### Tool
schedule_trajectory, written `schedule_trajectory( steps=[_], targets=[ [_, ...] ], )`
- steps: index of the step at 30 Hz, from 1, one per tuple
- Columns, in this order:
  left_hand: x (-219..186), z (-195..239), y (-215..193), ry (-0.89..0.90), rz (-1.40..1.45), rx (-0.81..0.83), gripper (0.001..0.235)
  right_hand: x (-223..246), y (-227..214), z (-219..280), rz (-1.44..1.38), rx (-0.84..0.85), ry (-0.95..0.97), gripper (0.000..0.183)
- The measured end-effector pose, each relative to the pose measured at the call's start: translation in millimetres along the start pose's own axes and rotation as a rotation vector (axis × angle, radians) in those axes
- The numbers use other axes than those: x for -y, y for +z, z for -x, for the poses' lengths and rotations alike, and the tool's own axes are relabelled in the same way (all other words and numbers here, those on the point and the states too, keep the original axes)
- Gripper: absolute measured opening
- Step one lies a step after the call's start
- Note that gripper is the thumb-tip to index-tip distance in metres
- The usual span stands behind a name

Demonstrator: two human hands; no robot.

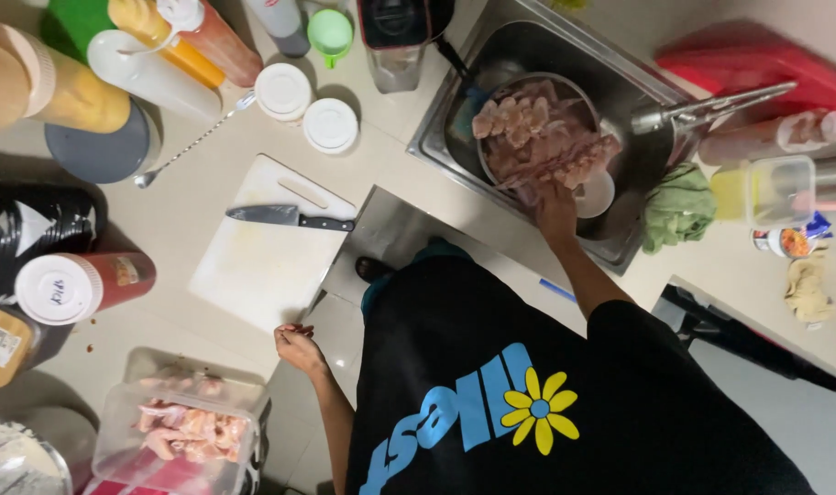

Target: Cutting raw chicken wings on a cutting board and washing them in a sink

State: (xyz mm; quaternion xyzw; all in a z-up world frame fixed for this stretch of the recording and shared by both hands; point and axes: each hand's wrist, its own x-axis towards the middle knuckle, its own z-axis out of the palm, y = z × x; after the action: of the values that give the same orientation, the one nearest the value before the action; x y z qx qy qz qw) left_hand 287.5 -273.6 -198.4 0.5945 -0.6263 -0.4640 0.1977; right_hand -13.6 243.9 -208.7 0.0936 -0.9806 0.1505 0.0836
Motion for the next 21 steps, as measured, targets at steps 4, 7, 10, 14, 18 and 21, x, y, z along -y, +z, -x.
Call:
schedule_trajectory(
  steps=[4, 7, 10, 14, 18, 21],
  targets=[
    [30.3, 50.1, 20.8, -0.116, 0.035, 0.019, 0.02, -66.1, 42.3, -16.3, 0.313, 0.025, -0.316, 0.032],
    [62.8, 95.8, 30.2, -0.267, 0.158, -0.006, 0.017, -47.9, 13.1, -33.4, 0.332, -0.04, -0.536, 0.025],
    [101.7, 152.6, 21.9, -0.469, 0.268, 0.009, 0.023, -29.9, -6.1, -47.4, 0.291, -0.152, -0.72, 0.016],
    [181.4, 242.4, -2.2, -0.687, 0.154, 0.143, 0.059, -40.3, 41.4, -56.1, 0.256, -0.383, -0.85, 0.015],
    [194.2, 315.7, -13.2, -0.962, 0.15, 0.133, 0.084, -52.9, 61.5, -55.6, 0.406, -0.097, -0.829, 0.036],
    [198.0, 355.9, -16.0, -1.035, 0.126, 0.096, 0.085, -78.3, 91.4, -50.3, 0.542, 0.017, -0.871, 0.053]
  ],
)
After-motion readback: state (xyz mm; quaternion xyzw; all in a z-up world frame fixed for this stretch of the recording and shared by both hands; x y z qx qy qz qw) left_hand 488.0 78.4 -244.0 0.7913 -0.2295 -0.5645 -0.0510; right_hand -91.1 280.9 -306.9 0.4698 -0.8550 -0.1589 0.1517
